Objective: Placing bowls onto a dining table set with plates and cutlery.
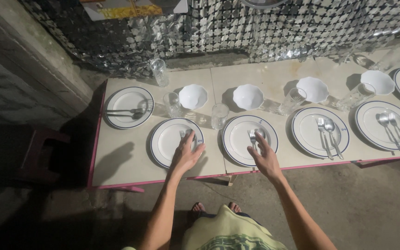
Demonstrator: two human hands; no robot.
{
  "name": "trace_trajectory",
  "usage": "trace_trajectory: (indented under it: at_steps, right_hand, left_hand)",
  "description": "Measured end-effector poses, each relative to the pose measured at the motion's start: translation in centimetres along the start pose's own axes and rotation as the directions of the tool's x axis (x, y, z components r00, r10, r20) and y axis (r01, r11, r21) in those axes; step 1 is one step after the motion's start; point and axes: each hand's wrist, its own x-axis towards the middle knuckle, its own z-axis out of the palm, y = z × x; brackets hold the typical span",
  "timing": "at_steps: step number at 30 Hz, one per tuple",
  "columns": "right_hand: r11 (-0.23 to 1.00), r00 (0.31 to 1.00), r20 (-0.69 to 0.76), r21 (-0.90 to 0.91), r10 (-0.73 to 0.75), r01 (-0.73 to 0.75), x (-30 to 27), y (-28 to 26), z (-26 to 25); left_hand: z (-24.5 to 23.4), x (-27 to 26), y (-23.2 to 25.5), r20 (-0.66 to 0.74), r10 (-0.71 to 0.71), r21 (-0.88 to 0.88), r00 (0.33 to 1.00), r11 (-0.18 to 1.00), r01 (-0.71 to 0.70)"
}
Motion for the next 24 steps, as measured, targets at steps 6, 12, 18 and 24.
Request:
trace_trajectory:
  at_steps: [6, 12, 18, 24]
  right_hand:
    - [1.000, 1.000, -0.005, 0.021, -0.003, 0.003, 0.00, -0.45, -0.05]
    - [0.999, 0.999, 0.013, 0.026, 0.041, -0.042, 0.09, -0.52, -0.12]
    - [0.998, 0.999, 0.026, 0.038, 0.047, -0.048, 0.19, -0.85, -0.27]
    - [0.998, 0.999, 0.019, 0.057, 0.027, -0.028, 0.24, -0.72, -0.28]
  left_hand:
    - [0.22, 0.23, -0.13, -0.020, 0.019, -0.017, 1.000, 1.000, -0.020]
    - [0.47, 0.49, -0.34, -0.008, 0.012, 0.003, 1.000, 1.000, -0.012]
    - [0.72, 0.80, -0.60, 0.035, -0.047, 0.010, 0.998, 0.999, 0.047]
    - [0.48, 0.59, -0.02, 0.019, -0.059, 0.007, 0.998, 0.998, 0.059]
